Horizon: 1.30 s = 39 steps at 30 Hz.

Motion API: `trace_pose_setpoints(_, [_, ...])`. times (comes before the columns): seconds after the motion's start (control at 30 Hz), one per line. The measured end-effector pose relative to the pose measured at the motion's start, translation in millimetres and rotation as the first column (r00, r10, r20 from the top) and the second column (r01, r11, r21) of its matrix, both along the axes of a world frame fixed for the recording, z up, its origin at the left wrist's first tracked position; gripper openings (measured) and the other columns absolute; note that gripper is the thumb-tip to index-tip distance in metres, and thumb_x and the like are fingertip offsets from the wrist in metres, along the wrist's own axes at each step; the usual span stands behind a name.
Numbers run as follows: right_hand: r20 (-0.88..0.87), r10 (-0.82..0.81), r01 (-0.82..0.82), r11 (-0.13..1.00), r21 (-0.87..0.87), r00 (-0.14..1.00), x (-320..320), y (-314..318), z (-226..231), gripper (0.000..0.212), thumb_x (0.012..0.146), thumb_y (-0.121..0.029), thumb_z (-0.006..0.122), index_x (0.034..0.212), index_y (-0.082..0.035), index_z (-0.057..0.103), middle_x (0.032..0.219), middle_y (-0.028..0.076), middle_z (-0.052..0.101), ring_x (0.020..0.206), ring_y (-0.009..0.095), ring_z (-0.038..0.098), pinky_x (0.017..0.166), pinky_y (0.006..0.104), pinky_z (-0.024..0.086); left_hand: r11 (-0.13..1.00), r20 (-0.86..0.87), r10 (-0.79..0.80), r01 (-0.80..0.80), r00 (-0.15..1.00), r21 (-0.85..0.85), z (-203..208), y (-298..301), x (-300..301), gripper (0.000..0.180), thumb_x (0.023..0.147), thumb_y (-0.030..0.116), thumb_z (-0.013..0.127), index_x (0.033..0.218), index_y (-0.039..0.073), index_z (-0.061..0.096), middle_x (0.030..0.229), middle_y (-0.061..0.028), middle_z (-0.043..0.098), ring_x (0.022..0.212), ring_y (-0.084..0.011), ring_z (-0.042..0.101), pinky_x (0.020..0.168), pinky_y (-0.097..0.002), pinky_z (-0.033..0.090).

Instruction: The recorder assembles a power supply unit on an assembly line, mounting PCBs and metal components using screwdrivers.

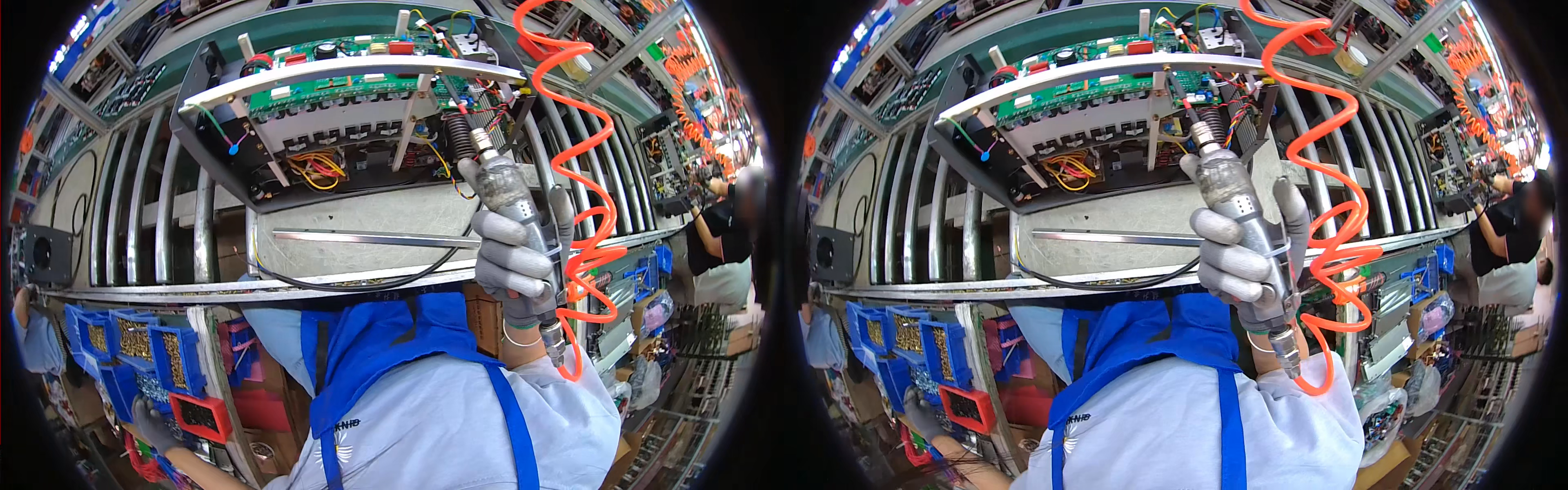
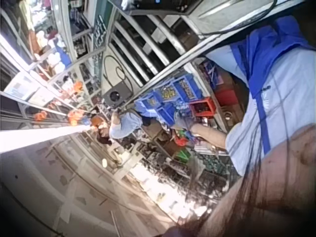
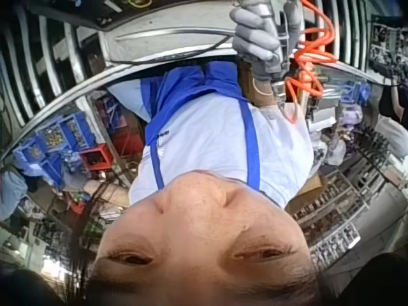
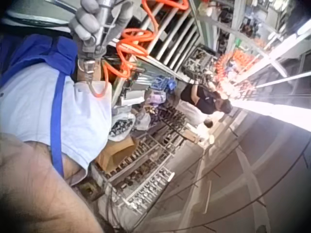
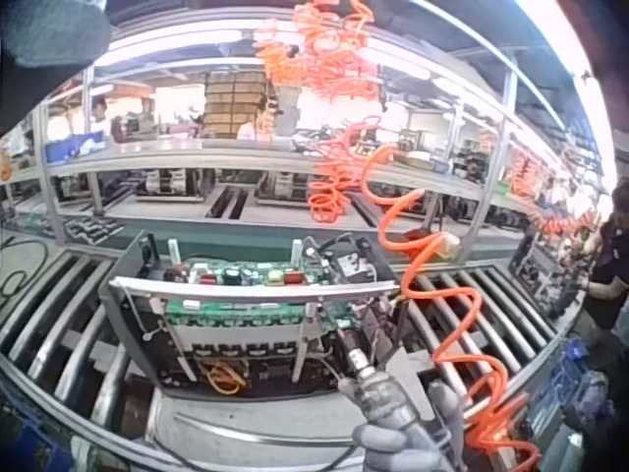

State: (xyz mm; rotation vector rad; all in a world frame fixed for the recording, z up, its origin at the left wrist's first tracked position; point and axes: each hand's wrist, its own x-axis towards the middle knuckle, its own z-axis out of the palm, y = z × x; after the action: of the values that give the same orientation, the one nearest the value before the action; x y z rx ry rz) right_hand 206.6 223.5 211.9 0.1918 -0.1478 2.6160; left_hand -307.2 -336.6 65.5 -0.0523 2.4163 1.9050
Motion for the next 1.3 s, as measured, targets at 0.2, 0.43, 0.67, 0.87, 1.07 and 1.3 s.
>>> trace_pose_setpoints(0.2, [-0.105, -0.002, 0.003, 1.000, 0.009, 0.995, -4.4, -2.0, -8.1, 0.082, 0.093, -0.051, 0.047, 0.150, -0.008, 0.007, 0.092, 0.011, 0.047, 0.057, 0.013, 0.051, 0.050, 0.0326, 0.049, 0.528, 0.239, -0.527, 0.094, 0.816, 0.844, 13.6, 31.6, 7.8, 0.026, 0.098, 0.013, 0.044, 0.117, -0.005, 0.050, 0.106, -0.0140, 0.061, 0.082, -0.0181, 0.061, 0.052, -0.0238, 0.049])
trace_pose_setpoints(0.43, [-0.115, -0.023, 0.020, 0.999, -0.026, 0.993, -7.3, -5.8, -14.3, 0.078, 0.093, -0.052, 0.047, 0.149, -0.010, 0.014, 0.092, 0.013, 0.049, 0.059, 0.017, 0.052, 0.047, 0.0327, 0.048, 0.531, 0.262, -0.618, 0.148, 0.741, 0.834, 66.4, 230.6, 65.7, 0.027, 0.097, 0.007, 0.045, 0.119, -0.007, 0.050, 0.107, -0.0156, 0.059, 0.090, -0.0186, 0.060, 0.055, -0.0211, 0.048])
trace_pose_setpoints(0.67, [-0.096, -0.056, 0.050, 0.996, -0.067, 0.994, -12.1, -9.1, -18.1, 0.073, 0.092, -0.052, 0.048, 0.144, -0.008, 0.024, 0.092, 0.016, 0.051, 0.058, 0.019, 0.056, 0.047, 0.0341, 0.052, 0.211, 0.153, -0.912, 0.117, 0.380, 0.970, 84.2, 399.6, 121.0, 0.041, 0.093, -0.004, 0.045, 0.133, -0.007, 0.039, 0.113, -0.0153, 0.052, 0.084, -0.0126, 0.052, 0.055, -0.0152, 0.043])
trace_pose_setpoints(0.87, [-0.095, -0.062, 0.058, 0.997, -0.047, 0.994, -10.3, -8.1, -16.9, 0.073, 0.093, -0.050, 0.048, 0.148, -0.012, 0.018, 0.093, 0.017, 0.050, 0.058, 0.020, 0.055, 0.047, 0.0345, 0.051, 0.046, -0.087, -0.976, 0.577, 0.201, 0.815, 168.5, 518.8, 203.6, 0.053, 0.093, 0.004, 0.049, 0.141, -0.008, 0.029, 0.103, -0.0090, 0.049, 0.084, -0.0096, 0.049, 0.056, -0.0129, 0.042])
trace_pose_setpoints(1.07, [-0.021, -0.076, 0.076, 0.997, 0.004, 0.997, -8.1, -8.9, -15.6, 0.080, 0.092, -0.052, 0.049, 0.150, -0.013, 0.010, 0.089, 0.012, 0.048, 0.055, 0.016, 0.053, 0.048, 0.0334, 0.050, -0.165, -0.132, -0.985, 0.815, -0.110, 0.556, 218.9, 633.5, 236.2, 0.041, 0.093, 0.010, 0.055, 0.129, -0.009, 0.048, 0.114, -0.0110, 0.058, 0.087, -0.0062, 0.057, 0.065, -0.0131, 0.043])
trace_pose_setpoints(1.3, [-0.035, -0.088, 0.086, 0.995, -0.051, 0.996, -10.4, -11.6, -16.4, 0.077, 0.092, -0.052, 0.048, 0.149, -0.013, 0.014, 0.092, 0.016, 0.049, 0.058, 0.019, 0.056, 0.049, 0.0357, 0.053, -0.227, -0.234, -0.911, 0.888, -0.339, -0.401, 209.2, 716.4, 235.4, 0.019, 0.086, 0.013, 0.066, 0.102, 0.003, 0.071, 0.092, -0.0047, 0.070, 0.084, -0.0105, 0.062, 0.079, -0.0264, 0.049])
